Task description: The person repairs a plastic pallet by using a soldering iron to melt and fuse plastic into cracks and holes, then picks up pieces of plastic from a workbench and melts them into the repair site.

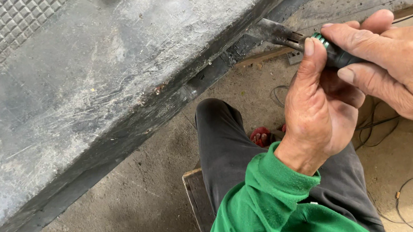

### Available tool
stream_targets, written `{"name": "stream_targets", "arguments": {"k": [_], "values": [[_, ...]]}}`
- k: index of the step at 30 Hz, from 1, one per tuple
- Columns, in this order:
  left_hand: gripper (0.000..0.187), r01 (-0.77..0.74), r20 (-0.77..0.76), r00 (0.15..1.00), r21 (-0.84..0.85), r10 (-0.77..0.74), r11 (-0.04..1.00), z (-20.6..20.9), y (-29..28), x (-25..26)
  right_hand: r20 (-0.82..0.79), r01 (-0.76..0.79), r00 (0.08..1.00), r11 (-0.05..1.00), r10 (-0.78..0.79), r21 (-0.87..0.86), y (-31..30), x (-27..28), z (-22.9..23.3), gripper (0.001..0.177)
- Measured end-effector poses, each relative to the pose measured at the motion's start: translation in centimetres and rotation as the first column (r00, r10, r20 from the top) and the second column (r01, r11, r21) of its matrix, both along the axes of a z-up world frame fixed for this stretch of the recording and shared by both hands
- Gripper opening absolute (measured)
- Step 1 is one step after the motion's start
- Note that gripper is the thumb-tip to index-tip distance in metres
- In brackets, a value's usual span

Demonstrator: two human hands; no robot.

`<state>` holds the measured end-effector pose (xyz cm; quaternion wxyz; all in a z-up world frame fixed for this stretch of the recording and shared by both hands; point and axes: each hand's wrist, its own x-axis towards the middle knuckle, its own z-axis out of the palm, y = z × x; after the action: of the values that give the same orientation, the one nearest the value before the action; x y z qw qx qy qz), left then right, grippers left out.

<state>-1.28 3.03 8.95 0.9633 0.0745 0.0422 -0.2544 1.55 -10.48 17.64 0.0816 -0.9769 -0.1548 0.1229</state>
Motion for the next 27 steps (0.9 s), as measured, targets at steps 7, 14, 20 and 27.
{"name": "stream_targets", "arguments": {"k": [7,14,20,27], "values": [[0.051,-0.029,-0.015,0.999,-0.041,0.028,0.999,-1.2,-0.9,-0.6,0.026,0.022,0.999,0.999,-0.023,0.044,0.4,-0.2,-0.9,0.058],[0.050,-0.061,0.005,0.998,-0.100,0.062,0.993,-2.3,-1.4,-1.0,-0.138,0.044,0.988,0.989,-0.063,-0.140,0.6,0.3,0.0,0.065],[0.057,-0.028,0.021,0.999,0.026,0.028,0.999,-1.0,-0.9,-0.2,-0.292,0.028,0.950,0.961,-0.112,-0.276,1.1,1.3,1.4,0.070],[0.058,-0.030,0.045,0.999,0.032,0.028,0.999,-0.5,-0.8,0.1,-0.323,0.017,0.938,0.948,-0.126,-0.319,1.7,1.7,2.1,0.070]]}}
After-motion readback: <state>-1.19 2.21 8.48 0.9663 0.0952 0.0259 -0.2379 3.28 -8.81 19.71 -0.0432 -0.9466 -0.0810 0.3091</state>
